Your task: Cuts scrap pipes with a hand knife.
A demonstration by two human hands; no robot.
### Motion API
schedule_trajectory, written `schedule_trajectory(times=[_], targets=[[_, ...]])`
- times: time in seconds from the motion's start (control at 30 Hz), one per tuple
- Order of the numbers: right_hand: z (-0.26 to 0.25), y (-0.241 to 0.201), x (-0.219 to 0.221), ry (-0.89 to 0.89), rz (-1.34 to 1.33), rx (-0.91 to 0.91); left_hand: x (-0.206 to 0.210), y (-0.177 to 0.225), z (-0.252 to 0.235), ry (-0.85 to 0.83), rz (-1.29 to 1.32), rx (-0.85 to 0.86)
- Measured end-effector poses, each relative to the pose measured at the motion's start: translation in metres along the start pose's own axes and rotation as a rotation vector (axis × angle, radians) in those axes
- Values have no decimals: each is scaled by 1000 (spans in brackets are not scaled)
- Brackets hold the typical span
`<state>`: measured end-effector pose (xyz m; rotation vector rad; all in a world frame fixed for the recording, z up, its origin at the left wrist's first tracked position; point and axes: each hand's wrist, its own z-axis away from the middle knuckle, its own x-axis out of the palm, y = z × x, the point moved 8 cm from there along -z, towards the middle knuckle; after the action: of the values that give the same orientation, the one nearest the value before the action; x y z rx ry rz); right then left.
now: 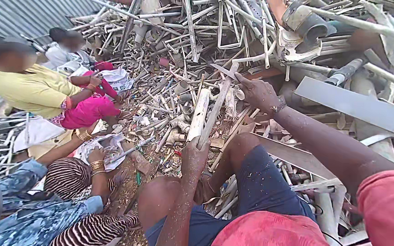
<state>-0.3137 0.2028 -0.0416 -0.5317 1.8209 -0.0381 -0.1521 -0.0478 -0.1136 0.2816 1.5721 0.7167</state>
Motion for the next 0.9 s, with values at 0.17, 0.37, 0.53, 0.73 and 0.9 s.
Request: schedule_trajectory(times=[0.17,0.37,0.53,0.73,0.9], targets=[[40,-32,13,86,-44,-242,-14,2,-2,11,-38,31],[7,67,-13,103,-664,362,-47,-13,5,53,-10,112],[40,44,52,107,-1631,642,-128,-14,5,152,-124,-16],[133,-61,183,-274,-1941,871,-160,82,43,345,-310,605],[186,-96,246,-608,-1703,831,-56,101,29,699,-380,1150]])
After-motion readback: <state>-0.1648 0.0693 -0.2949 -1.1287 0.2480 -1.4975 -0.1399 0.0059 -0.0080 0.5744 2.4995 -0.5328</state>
